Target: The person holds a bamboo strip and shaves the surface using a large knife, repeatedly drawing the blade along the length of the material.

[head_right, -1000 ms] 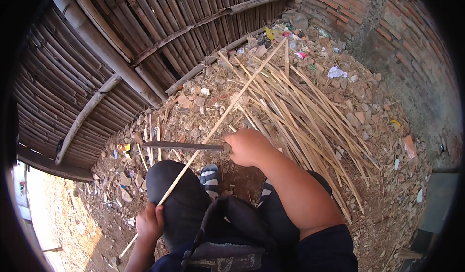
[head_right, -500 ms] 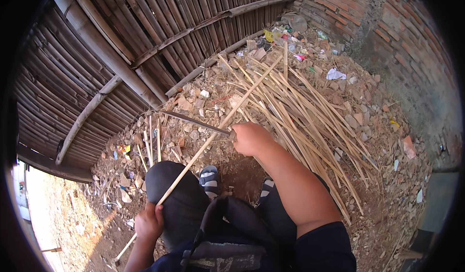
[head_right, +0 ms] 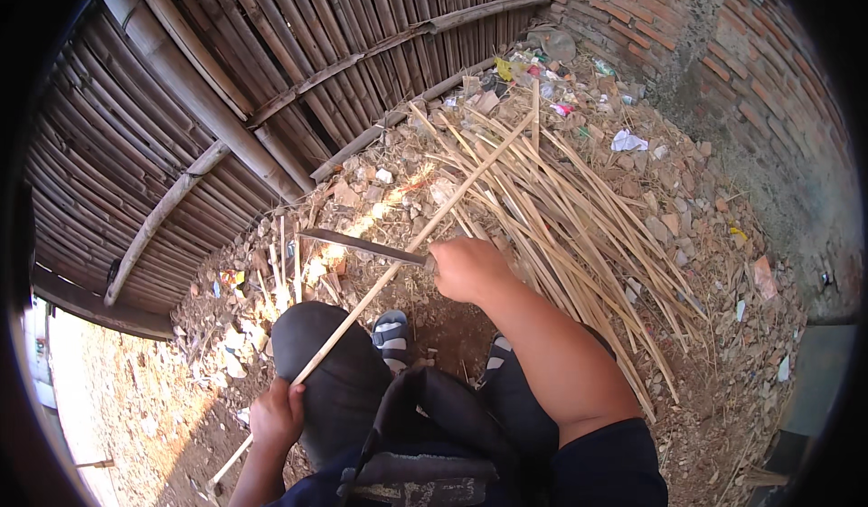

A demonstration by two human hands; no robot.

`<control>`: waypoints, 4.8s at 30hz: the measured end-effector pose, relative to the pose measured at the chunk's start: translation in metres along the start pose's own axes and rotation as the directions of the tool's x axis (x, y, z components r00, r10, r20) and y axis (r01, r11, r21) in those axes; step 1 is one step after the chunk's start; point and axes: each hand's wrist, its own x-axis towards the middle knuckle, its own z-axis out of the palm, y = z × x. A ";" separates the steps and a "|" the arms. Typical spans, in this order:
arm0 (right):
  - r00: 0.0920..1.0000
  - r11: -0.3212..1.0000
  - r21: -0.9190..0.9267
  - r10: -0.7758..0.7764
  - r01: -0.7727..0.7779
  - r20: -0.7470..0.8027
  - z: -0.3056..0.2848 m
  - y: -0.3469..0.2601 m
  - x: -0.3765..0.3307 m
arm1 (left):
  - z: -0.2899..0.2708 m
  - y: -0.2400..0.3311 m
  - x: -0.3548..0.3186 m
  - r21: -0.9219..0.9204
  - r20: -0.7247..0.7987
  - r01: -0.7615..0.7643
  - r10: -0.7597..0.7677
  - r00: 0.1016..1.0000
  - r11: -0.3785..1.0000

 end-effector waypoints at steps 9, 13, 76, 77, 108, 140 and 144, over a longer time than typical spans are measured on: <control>0.999 0.995 0.088 -0.034 0.037 -0.037 0.004 0.006 0.005 | 0.006 -0.008 0.000 -0.096 -0.026 -0.037 0.034 0.999 0.995; 0.984 0.987 0.007 -0.163 0.163 0.074 -0.005 -0.024 -0.010 | 0.002 -0.009 -0.001 -0.055 0.024 -0.005 0.007 1.000 0.998; 0.955 0.962 0.018 -0.268 0.272 -0.129 -0.001 0.009 0.008 | 0.002 -0.023 -0.013 -0.348 -0.065 0.002 -0.026 0.998 0.938; 0.954 0.962 0.034 -0.263 0.270 -0.148 -0.002 0.009 0.008 | 0.002 -0.024 -0.014 -0.346 -0.067 0.001 -0.025 0.997 0.938; 0.967 0.968 0.036 -0.251 0.249 0.044 -0.016 -0.011 -0.014 | 0.009 -0.023 -0.046 -0.168 0.122 0.034 -0.013 0.992 0.985; 0.981 0.986 0.072 -0.139 0.149 -0.136 0.009 0.001 0.003 | 0.004 -0.040 -0.030 -0.376 0.178 -0.005 0.078 0.981 0.927; 0.977 0.977 -0.022 -0.212 0.211 -0.007 0.000 -0.022 -0.006 | 0.004 -0.042 -0.026 -0.497 0.226 0.054 0.069 0.972 0.866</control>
